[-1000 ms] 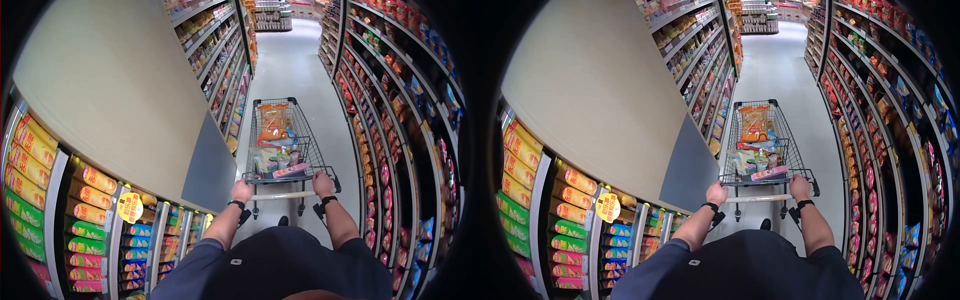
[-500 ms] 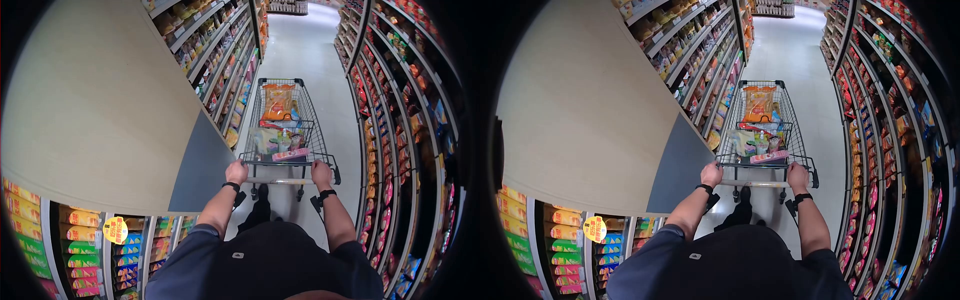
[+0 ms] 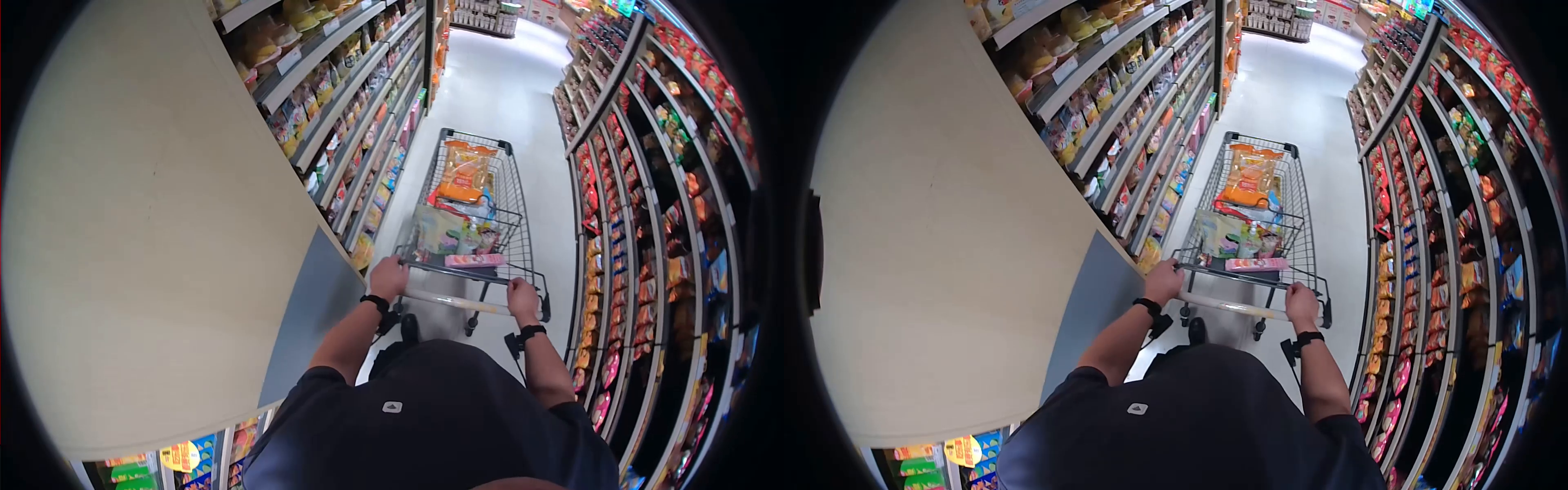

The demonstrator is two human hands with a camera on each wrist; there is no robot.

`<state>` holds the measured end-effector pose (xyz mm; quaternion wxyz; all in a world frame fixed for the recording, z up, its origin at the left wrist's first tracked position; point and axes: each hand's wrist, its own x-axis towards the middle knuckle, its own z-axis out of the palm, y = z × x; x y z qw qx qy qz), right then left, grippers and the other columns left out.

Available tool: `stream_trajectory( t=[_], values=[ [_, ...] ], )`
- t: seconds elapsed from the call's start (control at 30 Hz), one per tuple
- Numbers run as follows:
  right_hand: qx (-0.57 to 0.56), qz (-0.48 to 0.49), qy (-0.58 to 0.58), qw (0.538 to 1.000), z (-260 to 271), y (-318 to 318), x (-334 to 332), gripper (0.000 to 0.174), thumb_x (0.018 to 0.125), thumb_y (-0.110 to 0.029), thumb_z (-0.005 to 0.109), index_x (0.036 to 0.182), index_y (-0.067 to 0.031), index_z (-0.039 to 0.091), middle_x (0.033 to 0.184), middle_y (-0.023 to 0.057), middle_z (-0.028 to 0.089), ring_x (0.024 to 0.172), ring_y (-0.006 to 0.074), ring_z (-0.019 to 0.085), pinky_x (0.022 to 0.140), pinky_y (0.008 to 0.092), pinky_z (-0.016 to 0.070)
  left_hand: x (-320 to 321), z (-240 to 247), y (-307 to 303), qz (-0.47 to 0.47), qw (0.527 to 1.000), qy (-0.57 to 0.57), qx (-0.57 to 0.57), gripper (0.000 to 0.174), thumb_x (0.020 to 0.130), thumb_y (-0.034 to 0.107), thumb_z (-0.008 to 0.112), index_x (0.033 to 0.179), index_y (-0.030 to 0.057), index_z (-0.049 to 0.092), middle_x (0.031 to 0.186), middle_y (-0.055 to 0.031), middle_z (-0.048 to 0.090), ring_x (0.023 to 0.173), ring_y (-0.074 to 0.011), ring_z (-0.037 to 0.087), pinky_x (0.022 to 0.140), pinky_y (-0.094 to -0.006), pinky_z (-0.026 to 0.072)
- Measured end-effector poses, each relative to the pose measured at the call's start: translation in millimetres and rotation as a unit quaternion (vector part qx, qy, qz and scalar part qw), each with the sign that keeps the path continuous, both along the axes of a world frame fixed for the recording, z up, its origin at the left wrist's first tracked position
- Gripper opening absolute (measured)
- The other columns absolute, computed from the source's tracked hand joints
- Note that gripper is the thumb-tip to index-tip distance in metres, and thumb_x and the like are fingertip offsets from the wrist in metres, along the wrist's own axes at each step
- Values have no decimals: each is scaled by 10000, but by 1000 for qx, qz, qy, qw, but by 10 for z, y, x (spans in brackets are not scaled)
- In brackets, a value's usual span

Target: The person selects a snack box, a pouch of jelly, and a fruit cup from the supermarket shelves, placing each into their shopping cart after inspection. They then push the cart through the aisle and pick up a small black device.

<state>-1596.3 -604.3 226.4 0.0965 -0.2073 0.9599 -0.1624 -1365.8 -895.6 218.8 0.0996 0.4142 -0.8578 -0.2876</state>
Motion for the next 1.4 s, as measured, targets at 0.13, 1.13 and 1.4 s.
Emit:
stream_trajectory(
  t=[0.13,1.13,1.4],
  values=[
    [23,-6,16,1000,118,-144,-398,261,958,-334,573,1024,-133,726,954,159,731,932,369,694,804,481,553,-412,246,-89,-9,999,-7,-39,295,886,298,630,1060,64,677,981,-175,692,957,-366,662,835,-468,532],
    [-16,78,-43,996,-46,-1869,-2545,263,949,-343,599,1071,-146,723,917,145,732,875,358,698,764,477,543,-2491,79,-1794,49,998,-29,-29,308,870,288,645,1103,99,712,1021,-185,715,968,-375,680,864,-471,536],
    [-20,74,-60,995,115,-2332,-3119,255,941,-327,597,1064,-151,733,899,152,735,874,348,705,778,474,550,-3033,128,-2153,50,997,-53,-18,303,883,280,654,1126,111,716,1010,-204,718,964,-388,680,852,-480,535]
  ],
)
